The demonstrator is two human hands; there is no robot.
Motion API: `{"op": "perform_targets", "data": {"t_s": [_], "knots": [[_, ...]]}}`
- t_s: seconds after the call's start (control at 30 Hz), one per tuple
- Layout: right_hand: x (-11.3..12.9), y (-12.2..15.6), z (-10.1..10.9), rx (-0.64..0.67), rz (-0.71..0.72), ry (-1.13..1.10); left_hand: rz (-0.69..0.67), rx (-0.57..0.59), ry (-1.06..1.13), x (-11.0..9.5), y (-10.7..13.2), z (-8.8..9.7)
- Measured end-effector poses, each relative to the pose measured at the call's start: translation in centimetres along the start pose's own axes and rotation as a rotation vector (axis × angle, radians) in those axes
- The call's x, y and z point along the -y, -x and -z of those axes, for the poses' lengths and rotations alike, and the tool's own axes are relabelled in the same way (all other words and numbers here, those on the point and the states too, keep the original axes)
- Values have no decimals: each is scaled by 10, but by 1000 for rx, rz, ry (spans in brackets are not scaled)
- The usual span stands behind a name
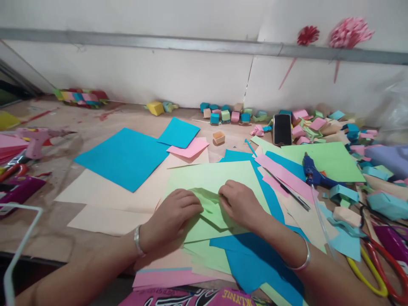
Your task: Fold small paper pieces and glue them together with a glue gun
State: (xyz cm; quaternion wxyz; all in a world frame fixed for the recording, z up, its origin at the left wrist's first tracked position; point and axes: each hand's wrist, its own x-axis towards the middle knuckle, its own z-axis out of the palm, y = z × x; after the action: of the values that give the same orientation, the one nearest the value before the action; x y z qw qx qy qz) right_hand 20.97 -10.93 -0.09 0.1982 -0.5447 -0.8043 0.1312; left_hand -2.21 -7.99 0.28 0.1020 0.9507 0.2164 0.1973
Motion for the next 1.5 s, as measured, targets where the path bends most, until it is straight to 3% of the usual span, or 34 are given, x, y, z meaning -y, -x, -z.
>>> {"op": "perform_targets", "data": {"t_s": [0.07, 0.17, 0.3, 0.4, 0.67, 0.83, 1.0, 1.13, 1.37, 1.5], "knots": [[-1, 1, -6, -59, 34, 99, 21, 43, 41, 0, 2, -3], [-2, 2, -13, -89, 76, 160, 93, -19, 103, -2, 3, -4], [-1, 3, -18, -107, 163, 222, 288, -140, 82, 0, 1, -2], [1, 4, -19, -116, 206, 245, 307, -159, 20, 8, -4, 0], [3, 3, -22, -134, 240, 238, 64, 191, -78, 24, -29, 4], [0, 4, -16, -127, 311, 355, -42, 190, -130, 23, -25, -1], [6, 2, -1, -56, 429, 466, -159, 152, -235, 21, -19, 0], [14, 5, 3, 12, 442, 549, -220, 137, -312, 17, -18, -2], [26, 19, 11, 214, 302, 659, -181, 248, -354, 4, -15, 2], [34, 25, 15, 260, 208, 699, -152, 265, -344, 1, -16, 5]]}}
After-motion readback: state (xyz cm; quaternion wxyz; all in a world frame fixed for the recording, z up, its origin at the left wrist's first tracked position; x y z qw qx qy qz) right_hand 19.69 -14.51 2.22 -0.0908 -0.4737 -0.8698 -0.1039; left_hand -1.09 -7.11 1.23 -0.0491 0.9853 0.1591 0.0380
